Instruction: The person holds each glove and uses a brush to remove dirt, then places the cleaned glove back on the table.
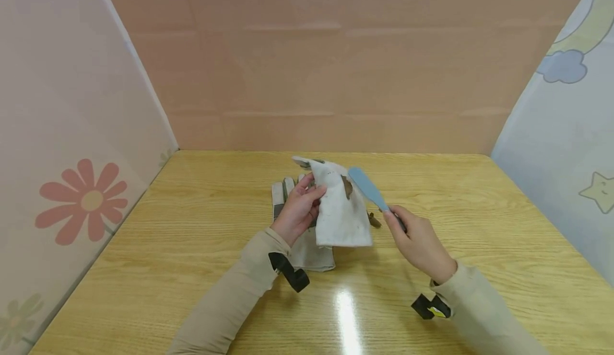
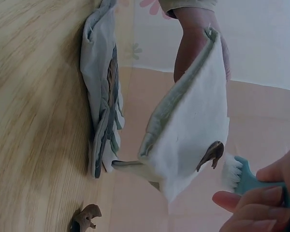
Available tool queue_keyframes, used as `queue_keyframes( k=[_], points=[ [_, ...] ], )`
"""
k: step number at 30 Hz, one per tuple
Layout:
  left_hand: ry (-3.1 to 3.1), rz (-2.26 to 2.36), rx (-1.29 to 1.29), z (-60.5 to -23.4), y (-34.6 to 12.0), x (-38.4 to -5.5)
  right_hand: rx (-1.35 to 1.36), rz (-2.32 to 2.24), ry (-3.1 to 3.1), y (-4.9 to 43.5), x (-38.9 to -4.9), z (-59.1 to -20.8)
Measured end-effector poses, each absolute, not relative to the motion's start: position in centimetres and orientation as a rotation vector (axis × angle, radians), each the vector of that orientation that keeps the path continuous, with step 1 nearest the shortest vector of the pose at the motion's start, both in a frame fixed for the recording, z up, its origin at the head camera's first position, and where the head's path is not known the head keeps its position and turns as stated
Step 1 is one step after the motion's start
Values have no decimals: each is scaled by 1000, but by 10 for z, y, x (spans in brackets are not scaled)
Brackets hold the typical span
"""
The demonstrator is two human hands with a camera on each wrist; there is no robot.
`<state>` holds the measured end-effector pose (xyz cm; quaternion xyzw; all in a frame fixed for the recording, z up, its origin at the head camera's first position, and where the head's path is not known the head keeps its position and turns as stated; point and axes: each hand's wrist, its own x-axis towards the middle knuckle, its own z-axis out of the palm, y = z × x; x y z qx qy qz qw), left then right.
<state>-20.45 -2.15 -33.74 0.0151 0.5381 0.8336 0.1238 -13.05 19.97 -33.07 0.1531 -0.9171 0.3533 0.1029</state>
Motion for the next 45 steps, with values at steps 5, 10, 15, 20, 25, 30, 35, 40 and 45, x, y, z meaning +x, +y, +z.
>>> queue_keyframes(
  k=[5, 10, 15, 20, 25, 30, 35, 40, 45],
  points=[
    [1566, 2443, 55, -337, -21, -205, 473, 1075, -2741, 197, -130, -331],
    [1557, 2463, 51, -338, -20, -205, 457, 1022, -2788, 201, -131, -331],
    [1544, 2462, 36, -338, -21, -206, 440, 992, -2778, 206, -131, -332],
    [1551, 2449, 36, -337, -20, -206, 440, 1033, -2697, 201, -129, -329],
    [1537, 2440, 44, -336, -20, -204, 455, 1077, -2663, 197, -127, -327],
    [1544, 2436, 57, -337, -20, -204, 481, 1074, -2716, 196, -127, -328],
    [1553, 2435, 58, -337, -20, -205, 474, 1032, -2793, 198, -129, -329],
    [1547, 2452, 38, -338, -20, -206, 479, 983, -2817, 201, -130, -329],
    [1523, 2477, 30, -336, -20, -206, 484, 986, -2797, 202, -129, -330]
  ],
)
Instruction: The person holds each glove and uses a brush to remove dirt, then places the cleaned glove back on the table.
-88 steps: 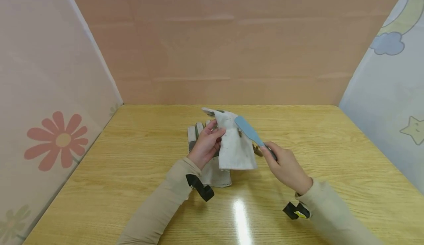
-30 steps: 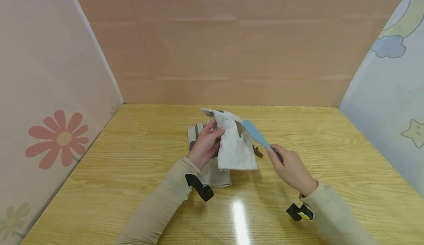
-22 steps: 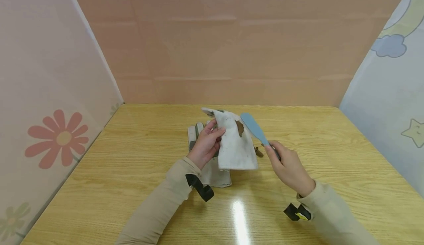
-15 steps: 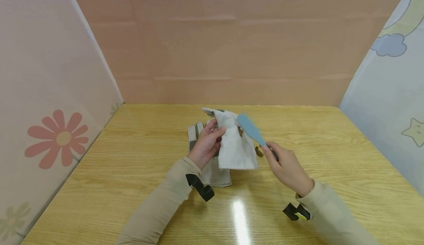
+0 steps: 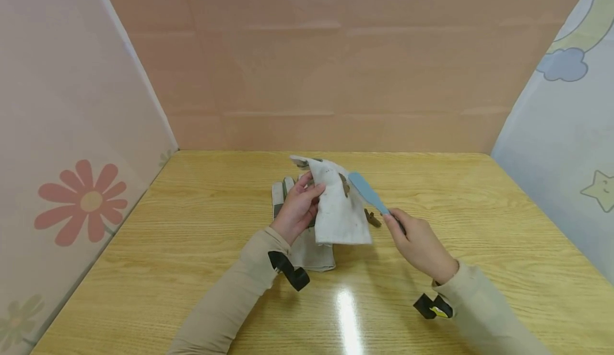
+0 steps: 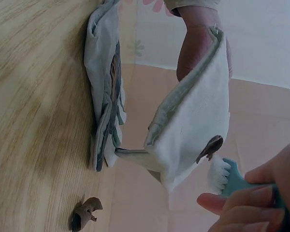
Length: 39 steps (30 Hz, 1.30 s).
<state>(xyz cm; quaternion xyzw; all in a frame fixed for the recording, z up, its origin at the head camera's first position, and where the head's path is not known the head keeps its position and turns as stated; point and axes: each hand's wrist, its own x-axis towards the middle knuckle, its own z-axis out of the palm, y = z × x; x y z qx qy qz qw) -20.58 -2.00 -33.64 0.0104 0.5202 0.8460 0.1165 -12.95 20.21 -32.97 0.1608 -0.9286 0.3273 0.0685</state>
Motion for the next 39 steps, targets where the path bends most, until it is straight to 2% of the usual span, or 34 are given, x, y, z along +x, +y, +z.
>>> queue_keyframes(
  k=[9, 32, 39],
  points=[
    [1485, 2508, 31, -334, -21, -205, 585, 1023, -2786, 198, -126, -332],
    [1504, 2510, 1, -335, -20, -206, 536, 1002, -2833, 202, -127, -333],
    [1464, 2539, 23, -333, -20, -206, 621, 1024, -2739, 201, -124, -333]
  ],
)
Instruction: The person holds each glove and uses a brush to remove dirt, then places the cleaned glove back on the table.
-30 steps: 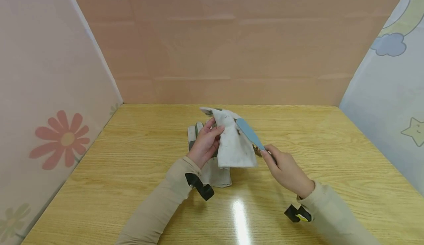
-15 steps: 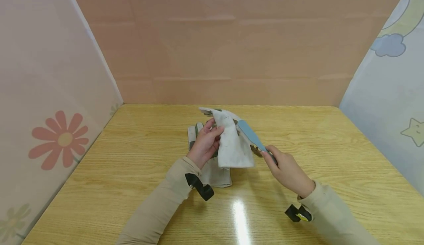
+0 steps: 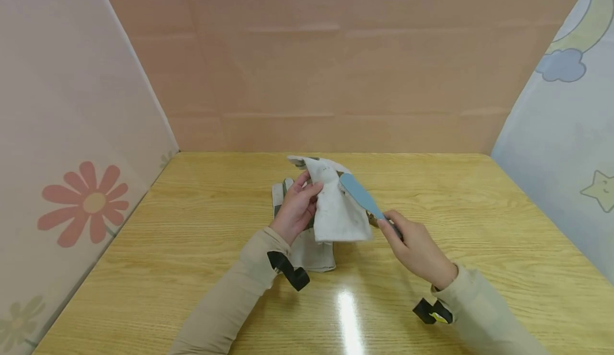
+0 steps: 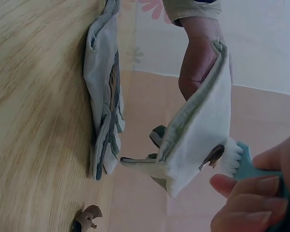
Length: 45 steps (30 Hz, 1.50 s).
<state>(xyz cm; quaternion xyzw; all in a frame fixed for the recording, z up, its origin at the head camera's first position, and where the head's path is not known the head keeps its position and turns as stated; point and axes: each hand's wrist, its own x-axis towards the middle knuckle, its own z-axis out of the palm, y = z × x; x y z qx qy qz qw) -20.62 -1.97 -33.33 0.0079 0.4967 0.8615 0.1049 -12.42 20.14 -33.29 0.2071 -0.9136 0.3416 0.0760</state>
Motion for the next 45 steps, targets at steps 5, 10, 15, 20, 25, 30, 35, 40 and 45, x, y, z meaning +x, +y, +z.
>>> queue_keyframes(
  k=[5, 10, 15, 20, 25, 30, 35, 40, 45],
  points=[
    [1466, 2543, 24, -332, -20, -205, 616, 999, -2737, 202, -125, -335],
    [1466, 2540, 16, -333, -20, -206, 581, 981, -2770, 203, -126, -336],
    [1466, 2544, 20, -334, -20, -205, 543, 973, -2800, 204, -127, -336],
    [1468, 2543, 19, -334, -20, -205, 518, 976, -2810, 204, -127, -335],
    [1463, 2543, 9, -333, -21, -205, 502, 1020, -2746, 202, -126, -332],
    [1450, 2549, 17, -332, -21, -205, 574, 1026, -2742, 200, -125, -332],
    [1435, 2550, 18, -333, -21, -205, 547, 1004, -2769, 202, -125, -335],
    [1443, 2538, 38, -334, -21, -205, 516, 976, -2802, 204, -126, -337],
    [1447, 2537, 44, -334, -21, -204, 493, 973, -2841, 206, -127, -336]
  ],
)
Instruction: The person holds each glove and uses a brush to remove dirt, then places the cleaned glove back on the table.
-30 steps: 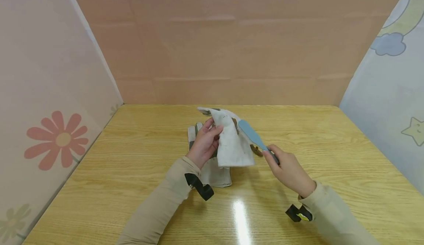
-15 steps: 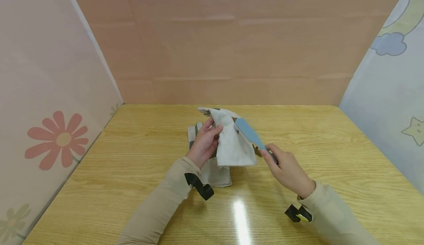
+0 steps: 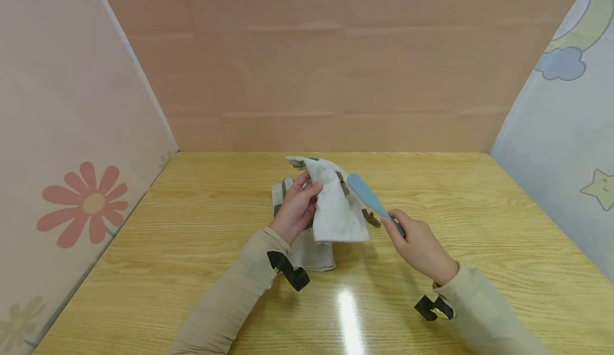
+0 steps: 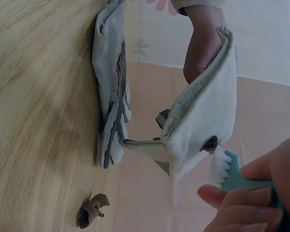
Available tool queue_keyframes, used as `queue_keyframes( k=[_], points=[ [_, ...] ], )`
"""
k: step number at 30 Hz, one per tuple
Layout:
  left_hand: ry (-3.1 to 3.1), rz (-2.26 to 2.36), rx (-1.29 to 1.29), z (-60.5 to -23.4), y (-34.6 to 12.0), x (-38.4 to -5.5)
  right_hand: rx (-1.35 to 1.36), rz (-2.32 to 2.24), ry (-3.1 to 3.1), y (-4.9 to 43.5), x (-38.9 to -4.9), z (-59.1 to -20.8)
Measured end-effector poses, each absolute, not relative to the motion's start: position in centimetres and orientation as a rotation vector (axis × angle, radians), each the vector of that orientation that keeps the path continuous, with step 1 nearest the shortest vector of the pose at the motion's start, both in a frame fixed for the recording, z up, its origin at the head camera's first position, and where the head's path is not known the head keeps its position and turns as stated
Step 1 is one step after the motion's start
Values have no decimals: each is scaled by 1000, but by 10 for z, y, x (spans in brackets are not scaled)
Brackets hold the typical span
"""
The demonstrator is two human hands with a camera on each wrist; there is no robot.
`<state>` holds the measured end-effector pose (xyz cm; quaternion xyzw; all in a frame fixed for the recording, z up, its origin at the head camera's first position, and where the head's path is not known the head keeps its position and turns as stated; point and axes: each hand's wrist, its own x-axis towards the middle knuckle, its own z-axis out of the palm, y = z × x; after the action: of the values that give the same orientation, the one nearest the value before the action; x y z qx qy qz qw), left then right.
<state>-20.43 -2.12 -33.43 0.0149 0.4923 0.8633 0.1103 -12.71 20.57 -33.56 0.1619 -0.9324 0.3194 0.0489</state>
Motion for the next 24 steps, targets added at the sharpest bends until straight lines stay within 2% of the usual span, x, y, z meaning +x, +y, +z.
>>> queue_keyframes(
  k=[24],
  points=[
    [1425, 2542, 43, -333, -19, -203, 503, 1046, -2767, 200, -127, -330]
  ],
)
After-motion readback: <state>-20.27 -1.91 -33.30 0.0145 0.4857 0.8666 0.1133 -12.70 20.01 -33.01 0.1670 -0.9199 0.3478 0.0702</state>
